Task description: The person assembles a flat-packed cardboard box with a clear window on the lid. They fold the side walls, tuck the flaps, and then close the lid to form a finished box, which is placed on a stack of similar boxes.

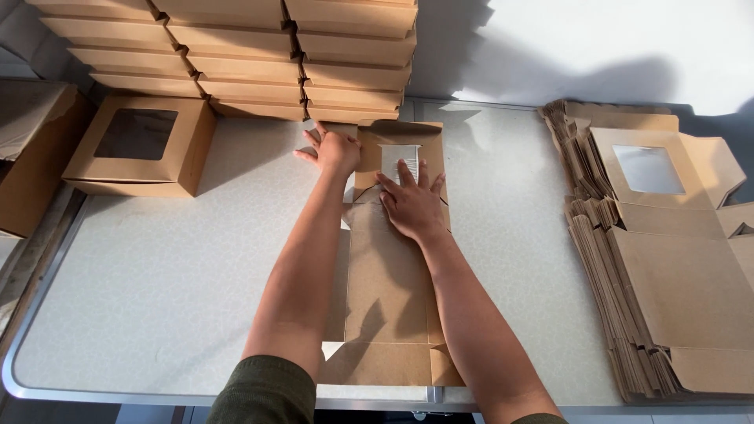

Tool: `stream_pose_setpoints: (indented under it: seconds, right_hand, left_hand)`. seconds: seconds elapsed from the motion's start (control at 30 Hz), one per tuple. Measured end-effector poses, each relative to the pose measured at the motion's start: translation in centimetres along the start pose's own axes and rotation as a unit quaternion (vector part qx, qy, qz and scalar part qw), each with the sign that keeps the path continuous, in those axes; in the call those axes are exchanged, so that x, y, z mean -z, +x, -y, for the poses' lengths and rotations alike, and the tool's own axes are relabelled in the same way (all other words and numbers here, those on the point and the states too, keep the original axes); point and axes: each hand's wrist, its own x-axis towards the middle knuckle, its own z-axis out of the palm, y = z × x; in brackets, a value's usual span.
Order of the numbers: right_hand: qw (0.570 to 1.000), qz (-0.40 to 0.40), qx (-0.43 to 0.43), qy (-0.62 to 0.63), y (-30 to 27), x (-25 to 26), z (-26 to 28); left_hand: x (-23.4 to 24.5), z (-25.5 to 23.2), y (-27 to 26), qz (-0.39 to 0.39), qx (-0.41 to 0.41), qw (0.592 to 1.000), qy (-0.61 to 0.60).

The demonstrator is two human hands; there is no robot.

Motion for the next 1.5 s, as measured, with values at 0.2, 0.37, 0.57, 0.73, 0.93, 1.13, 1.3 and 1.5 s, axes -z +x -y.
stream_pose_setpoints:
  seconds: [0.2, 0.37, 0.57, 0.73, 0.93, 1.13, 1.3, 1.5]
  right_hand:
    - [0.999, -0.037, 0.018, 0.009, 0.5, -1.4, -0.9]
    - [0.998, -0.049, 0.028, 0.01, 0.3, -1.6, -1.2]
    - [0.998, -0.05, 0.034, 0.009, 0.3, -1.3, -1.3]
    - [0.999, -0.037, 0.021, 0.01, 0.6, -1.4, -1.0]
    - [1.0, -0.021, 0.013, 0.015, 0.5, -1.1, -0.8]
    - [1.0, 0.0, 0.014, 0.013, 0.2, 0.1, -0.5]
    - [1.0, -0.006, 0.016, -0.001, 0.4, -0.4, -0.8]
    - [1.0, -0.023, 0.012, -0.009, 1.1, -1.8, -1.5]
  left_hand:
    - [1.5, -2.6, -1.0, 0.008, 0.075, 0.996, -0.038]
    - [0.9, -3.1, 0.3, 0.023, 0.124, 0.989, -0.074]
    - [0.6, -2.5, 0.3, 0.04, 0.12, 0.987, -0.095]
    - [1.1, -1.8, 0.0, 0.075, 0.056, 0.994, -0.057]
    - [4.4, -5.5, -8.2, 0.158, -0.007, 0.987, 0.004]
    - [4.2, -6.1, -7.9, 0.173, 0.006, 0.985, -0.025]
    - [3.8, -0.4, -4.4, 0.183, -0.244, 0.95, 0.063]
    - [4.1, 10.4, -2.5, 0.054, -0.152, 0.978, 0.133]
